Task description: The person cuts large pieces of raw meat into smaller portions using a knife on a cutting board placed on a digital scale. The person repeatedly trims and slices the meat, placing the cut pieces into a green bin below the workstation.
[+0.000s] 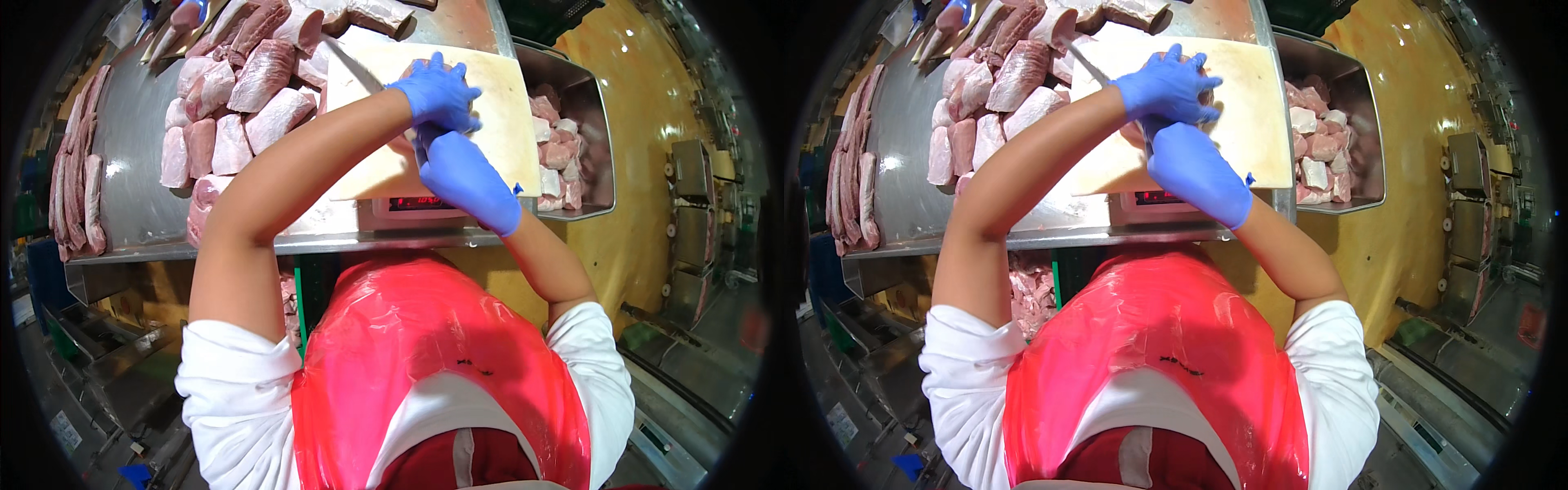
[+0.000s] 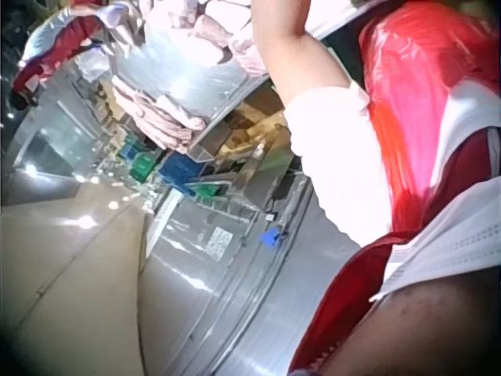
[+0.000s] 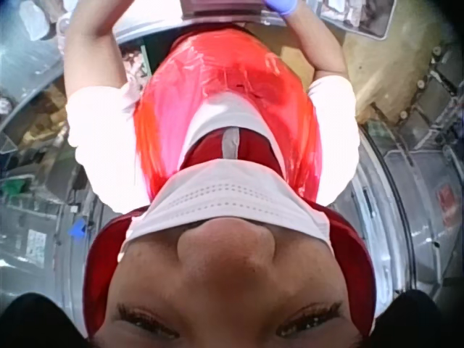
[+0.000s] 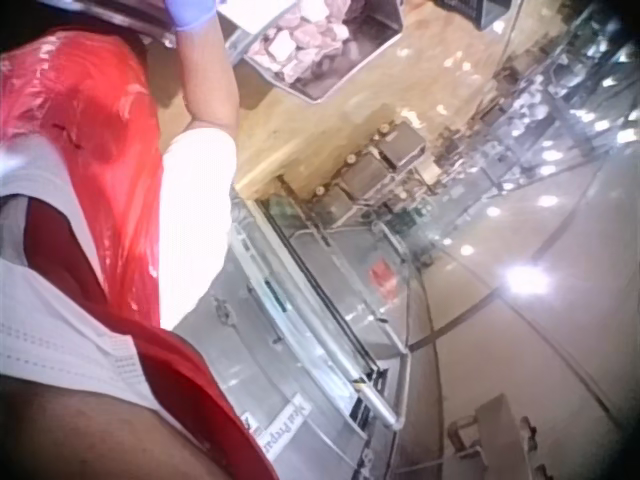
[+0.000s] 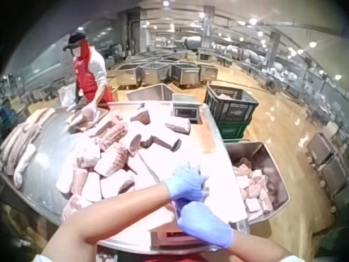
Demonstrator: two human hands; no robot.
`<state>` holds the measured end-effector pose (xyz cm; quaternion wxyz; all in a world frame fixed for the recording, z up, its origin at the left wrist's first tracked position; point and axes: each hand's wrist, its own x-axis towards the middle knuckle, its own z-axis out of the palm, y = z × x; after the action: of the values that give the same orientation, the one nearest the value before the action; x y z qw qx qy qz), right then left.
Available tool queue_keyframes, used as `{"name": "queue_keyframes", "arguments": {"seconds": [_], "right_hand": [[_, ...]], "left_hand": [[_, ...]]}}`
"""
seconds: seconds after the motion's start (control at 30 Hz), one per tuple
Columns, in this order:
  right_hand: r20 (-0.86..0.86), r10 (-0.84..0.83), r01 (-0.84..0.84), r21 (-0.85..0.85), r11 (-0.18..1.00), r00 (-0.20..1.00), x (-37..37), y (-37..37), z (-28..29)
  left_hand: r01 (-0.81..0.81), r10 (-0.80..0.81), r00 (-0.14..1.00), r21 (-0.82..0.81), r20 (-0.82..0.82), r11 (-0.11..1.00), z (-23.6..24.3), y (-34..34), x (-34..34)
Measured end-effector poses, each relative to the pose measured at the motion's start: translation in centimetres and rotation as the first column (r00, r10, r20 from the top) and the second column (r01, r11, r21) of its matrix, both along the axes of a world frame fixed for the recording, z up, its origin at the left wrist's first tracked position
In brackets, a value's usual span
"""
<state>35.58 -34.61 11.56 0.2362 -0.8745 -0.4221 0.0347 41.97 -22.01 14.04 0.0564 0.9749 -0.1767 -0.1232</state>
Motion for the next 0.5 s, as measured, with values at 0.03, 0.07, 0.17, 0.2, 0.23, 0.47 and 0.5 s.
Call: {"name": "queue_keyframes", "arguments": {"seconds": [0.03, 0.07, 0.17, 0.2, 0.23, 0.47, 0.5], "right_hand": [[-0.011, -0.001, 0.000, -0.070, 0.998, 1.000, -0.3, -0.7, 0.2], [-0.029, -0.013, 0.009, -0.139, 0.990, 1.000, -0.9, -1.5, 0.2], [-0.122, 0.027, -0.049, -0.183, 0.982, 0.992, -1.8, -3.9, 1.6], [-0.155, 0.039, -0.073, -0.218, 0.973, 0.987, -1.8, -4.9, 2.4], [-0.166, 0.034, -0.078, -0.265, 0.961, 0.986, -2.0, -6.1, 2.9], [0.047, 0.086, -0.036, -0.642, 0.766, 0.995, -4.2, -14.3, 8.6], [0.091, 0.118, -0.030, -0.649, 0.760, 0.989, -4.1, -15.1, 9.1]], "left_hand": [[0.003, -0.003, 1.000, 0.001, 0.016, 1.000, -0.7, -0.1, 0.1], [0.016, -0.016, 1.000, 0.004, 0.024, 1.000, -1.4, -0.2, -0.1], [0.053, -0.053, 0.998, 0.011, 0.044, 0.999, -2.9, -0.2, 0.2], [0.068, -0.068, 0.996, 0.014, 0.058, 0.998, -2.9, -0.1, 0.4], [0.069, -0.069, 0.996, 0.001, 0.063, 0.998, -2.9, 0.0, 0.4], [0.070, -0.053, 0.990, -0.136, 0.130, 0.988, -3.2, 0.5, 0.3], [0.063, -0.029, 0.990, -0.249, 0.138, 0.967, -3.5, 1.7, 0.2]]}}
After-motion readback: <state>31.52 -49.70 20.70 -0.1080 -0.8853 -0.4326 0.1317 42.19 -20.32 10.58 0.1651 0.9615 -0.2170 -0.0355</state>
